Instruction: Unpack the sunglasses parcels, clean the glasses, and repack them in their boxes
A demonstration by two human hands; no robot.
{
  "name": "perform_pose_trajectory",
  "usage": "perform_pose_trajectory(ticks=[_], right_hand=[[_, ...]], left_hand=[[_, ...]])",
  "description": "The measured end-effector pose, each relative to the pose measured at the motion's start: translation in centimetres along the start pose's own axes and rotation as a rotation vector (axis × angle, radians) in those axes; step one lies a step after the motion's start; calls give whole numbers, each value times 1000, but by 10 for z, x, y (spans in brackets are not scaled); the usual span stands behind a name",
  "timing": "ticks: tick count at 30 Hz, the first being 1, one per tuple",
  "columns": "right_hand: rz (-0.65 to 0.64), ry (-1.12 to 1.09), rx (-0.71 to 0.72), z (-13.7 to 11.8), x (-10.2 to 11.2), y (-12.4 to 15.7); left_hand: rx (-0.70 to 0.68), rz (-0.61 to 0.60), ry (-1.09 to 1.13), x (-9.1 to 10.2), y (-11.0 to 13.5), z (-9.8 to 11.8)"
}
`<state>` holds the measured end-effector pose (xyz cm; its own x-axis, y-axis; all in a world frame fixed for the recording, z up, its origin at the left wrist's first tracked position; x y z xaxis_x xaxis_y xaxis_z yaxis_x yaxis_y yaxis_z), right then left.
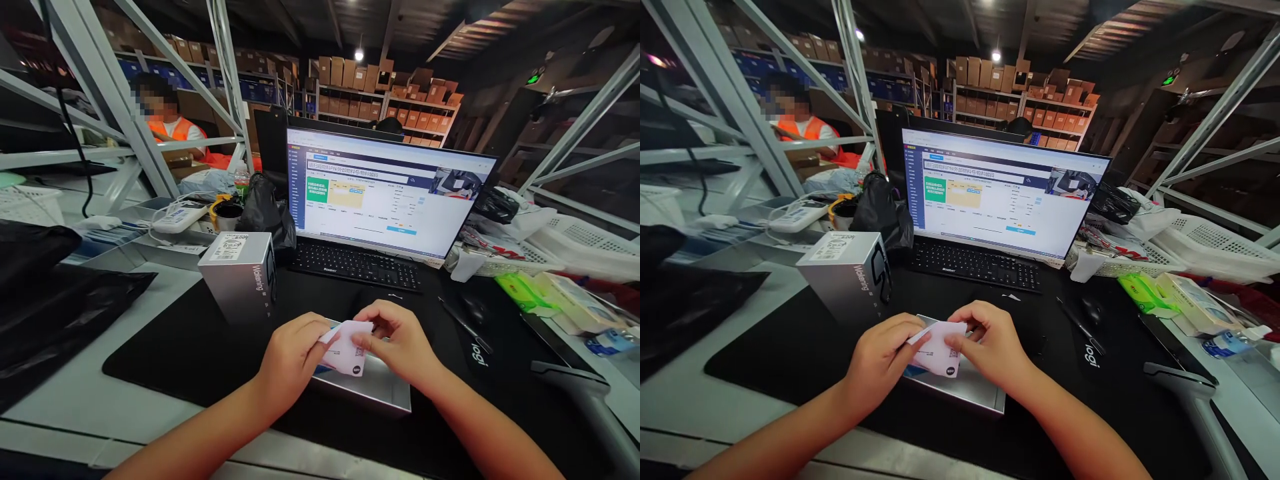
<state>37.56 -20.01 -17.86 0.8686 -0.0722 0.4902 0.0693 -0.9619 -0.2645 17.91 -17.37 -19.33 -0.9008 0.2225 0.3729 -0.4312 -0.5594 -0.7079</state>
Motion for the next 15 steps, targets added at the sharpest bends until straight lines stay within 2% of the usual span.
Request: perform_pose_trajectory(ticks=[4,8,10,12,15], right_hand=[[-14,-152,-160,6,2,-2],[-180,-334,-270,8,6,-4],[-204,-346,-263,8,9,-6],[-68,-237,-165,7,14,-6],[243,48,91,-2,21,-2]], left_hand=[[154,-25,226,-1,-8,2],[135,-54,204,1,-11,1],[117,-78,176,0,-8,0],[144,-86,166,-1,-6,-2],[235,-77,159,-4,-4,-8]])
Point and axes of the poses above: each hand's wrist, its own y-axis away from the middle knuckle, its own x-axis out of the back of the hand, z = x × y, the point moved 3 cm from there along -y, towards the middle knuckle, and after that the axes turned 13 degrees about y, right-handed, at the moved point
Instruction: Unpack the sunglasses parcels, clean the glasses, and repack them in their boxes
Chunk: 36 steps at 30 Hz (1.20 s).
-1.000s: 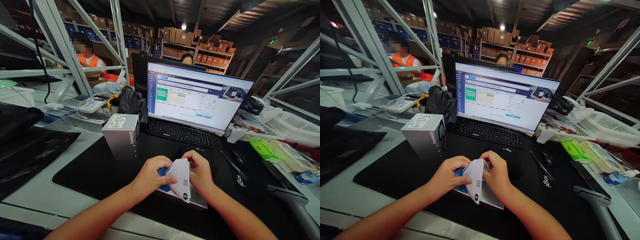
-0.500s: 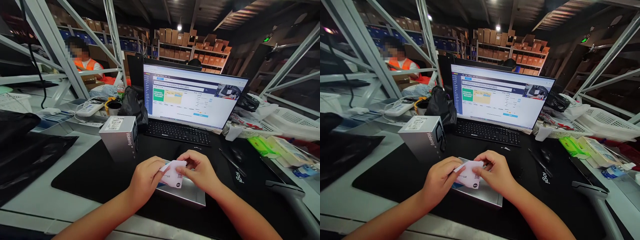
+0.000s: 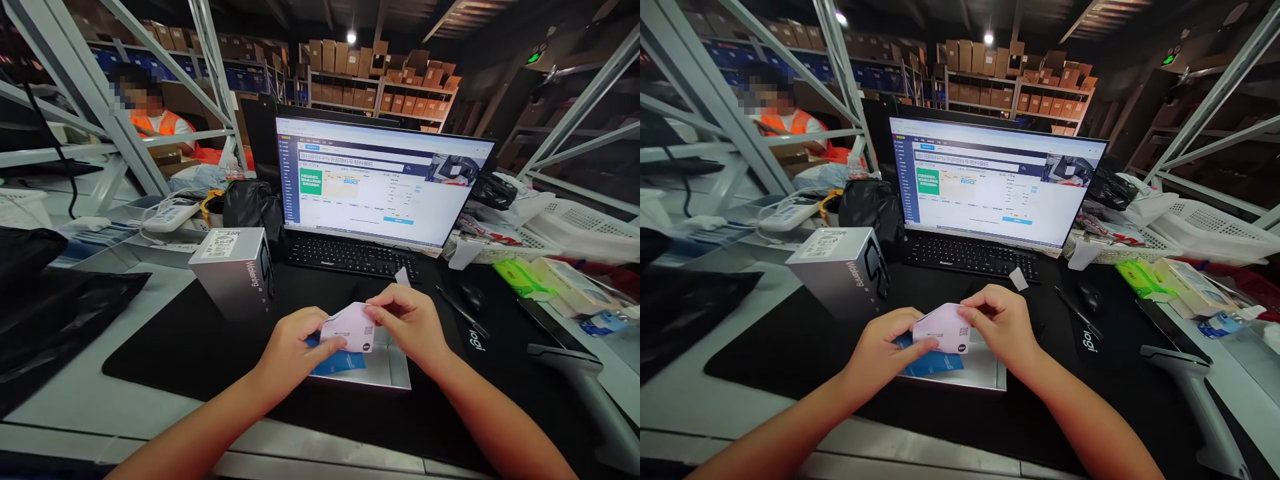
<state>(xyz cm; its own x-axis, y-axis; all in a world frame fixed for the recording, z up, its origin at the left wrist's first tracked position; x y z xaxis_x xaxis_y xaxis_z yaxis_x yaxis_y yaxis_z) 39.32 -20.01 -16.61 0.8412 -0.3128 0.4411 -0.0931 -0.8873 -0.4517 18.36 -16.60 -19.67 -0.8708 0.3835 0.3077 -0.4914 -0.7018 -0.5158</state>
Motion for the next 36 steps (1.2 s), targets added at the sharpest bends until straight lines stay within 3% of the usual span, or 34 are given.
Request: perform_pose_trajectory(ticks=[3,6,9,13,17,21,23,25,28,30,33,36], right_hand=[[95,211,264,-11,3,7],[-36,384,489,-19,-1,17],[-148,597,613,-22,-4,27],[-89,656,561,-23,11,24],[-76,678,465,-17,40,17],[-142,841,574,-16,49,27],[-56,832,633,-21,44,31],[-13,767,663,-27,31,30],[-112,695,714,-31,2,19],[-217,664,791,-31,-14,9],[-345,668,895,-31,-22,1],[-386,672,792,-33,-11,8]], left_hand=[[36,53,-43,3,-2,-4],[41,141,-89,9,-3,-5],[80,185,-80,9,-2,-6],[136,229,-59,7,-2,-10],[165,370,-33,21,-1,-15],[158,527,-79,43,2,-14],[173,469,-86,43,0,-14],[271,391,51,36,-3,-19],[485,344,466,21,-7,-28],[540,330,648,14,-10,-30],[455,343,664,17,-12,-32],[301,435,541,29,-8,-34]])
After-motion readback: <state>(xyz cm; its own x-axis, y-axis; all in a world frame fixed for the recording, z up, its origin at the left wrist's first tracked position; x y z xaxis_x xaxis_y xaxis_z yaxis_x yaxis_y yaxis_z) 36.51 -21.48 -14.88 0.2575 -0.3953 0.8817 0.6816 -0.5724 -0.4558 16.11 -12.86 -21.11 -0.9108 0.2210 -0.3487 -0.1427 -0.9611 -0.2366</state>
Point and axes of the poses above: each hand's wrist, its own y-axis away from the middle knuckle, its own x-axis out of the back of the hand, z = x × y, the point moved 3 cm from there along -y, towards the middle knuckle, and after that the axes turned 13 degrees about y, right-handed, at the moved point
